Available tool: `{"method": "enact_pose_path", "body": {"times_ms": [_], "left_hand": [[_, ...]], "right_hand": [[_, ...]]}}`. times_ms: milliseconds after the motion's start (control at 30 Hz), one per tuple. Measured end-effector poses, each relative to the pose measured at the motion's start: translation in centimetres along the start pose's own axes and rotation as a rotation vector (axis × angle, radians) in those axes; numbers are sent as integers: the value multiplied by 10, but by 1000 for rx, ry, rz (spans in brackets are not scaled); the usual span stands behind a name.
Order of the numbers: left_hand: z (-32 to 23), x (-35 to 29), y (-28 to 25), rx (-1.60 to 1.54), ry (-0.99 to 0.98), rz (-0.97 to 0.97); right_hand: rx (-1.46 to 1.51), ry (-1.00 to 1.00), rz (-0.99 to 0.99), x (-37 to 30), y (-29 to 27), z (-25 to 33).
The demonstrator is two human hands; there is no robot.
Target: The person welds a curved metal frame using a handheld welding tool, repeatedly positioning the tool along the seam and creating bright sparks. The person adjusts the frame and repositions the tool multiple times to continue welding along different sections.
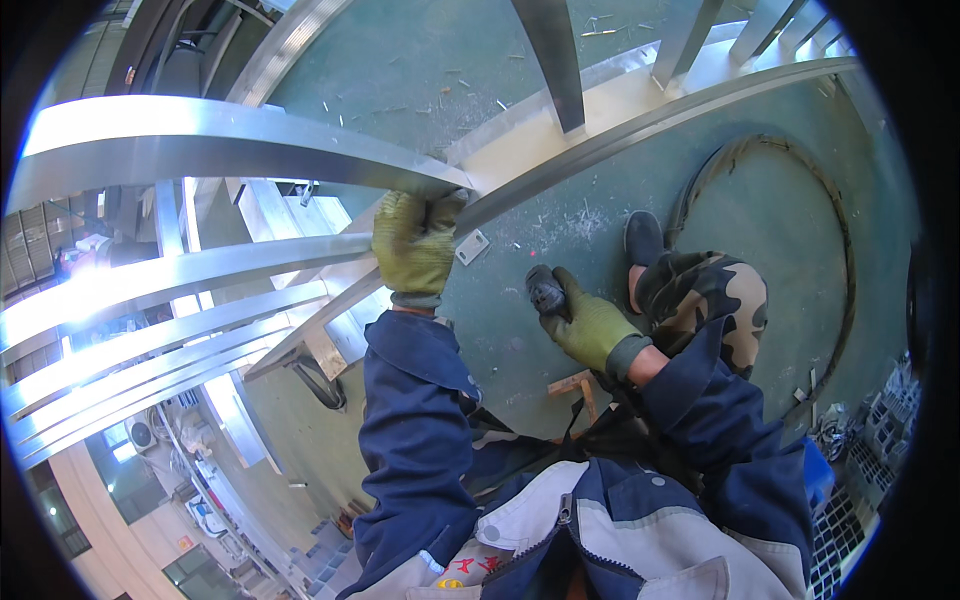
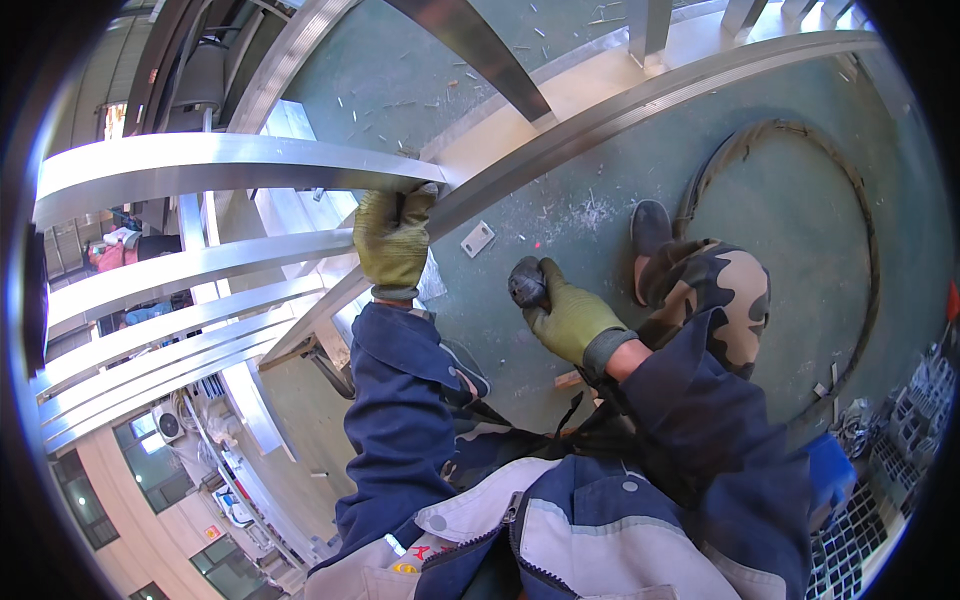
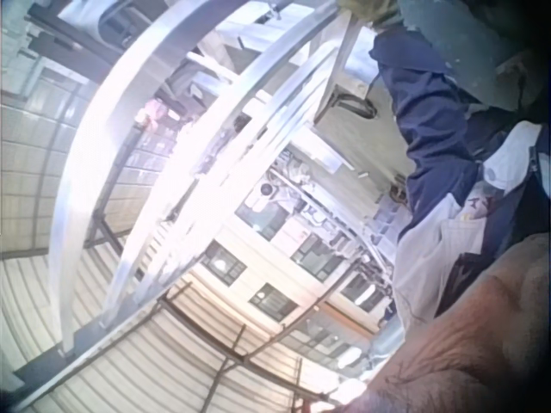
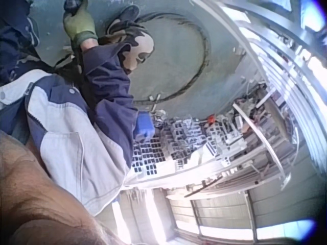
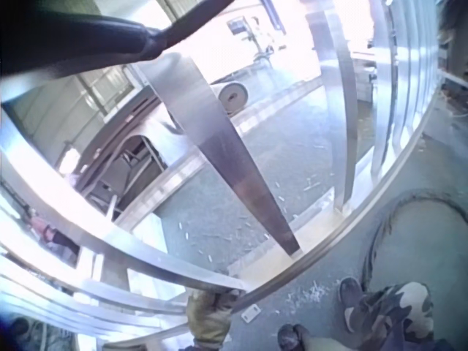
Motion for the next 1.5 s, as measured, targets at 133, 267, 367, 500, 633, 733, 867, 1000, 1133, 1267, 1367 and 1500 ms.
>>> {"method": "enact_pose_path", "body": {"times_ms": [133,267,367,500,633,733,867,1000,1133,1267,1367,1500], "left_hand": [[1,0,-1,24,11,17],[-2,2,-1,-19,-13,20],[2,1,0,-29,-34,3],[-5,5,-4,3,62,3],[-9,5,-4,16,39,9],[-9,5,-3,-19,-49,-19],[-9,6,0,-43,-40,-36],[-12,7,-4,-45,-19,-33],[-9,5,0,-32,-13,8],[-8,4,-2,33,-7,43],[-4,2,-4,16,-29,12],[-6,3,0,-15,-20,-11]], "right_hand": [[-5,2,-4,1,1,-1],[82,37,5,-1,-2,-3],[175,44,8,-2,-1,-9],[406,144,61,-17,-20,8],[577,117,14,-32,-39,3],[584,-21,-47,-45,-68,10],[650,-237,-142,-72,-113,23],[813,196,-53,-112,-164,44],[956,81,-192,-119,-196,60],[1011,92,-157,-107,-199,78],[977,132,-136,-89,-186,82],[946,79,-80,-70,-181,91]]}}
Point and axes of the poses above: each hand's wrist, its own x-axis towards the middle knuckle, its own y-axis out of the palm, z = x × y, the point moved 7 cm from there along x, towards the middle knuckle, and after that the axes turned 15 degrees about -z, right-handed, at the moved point
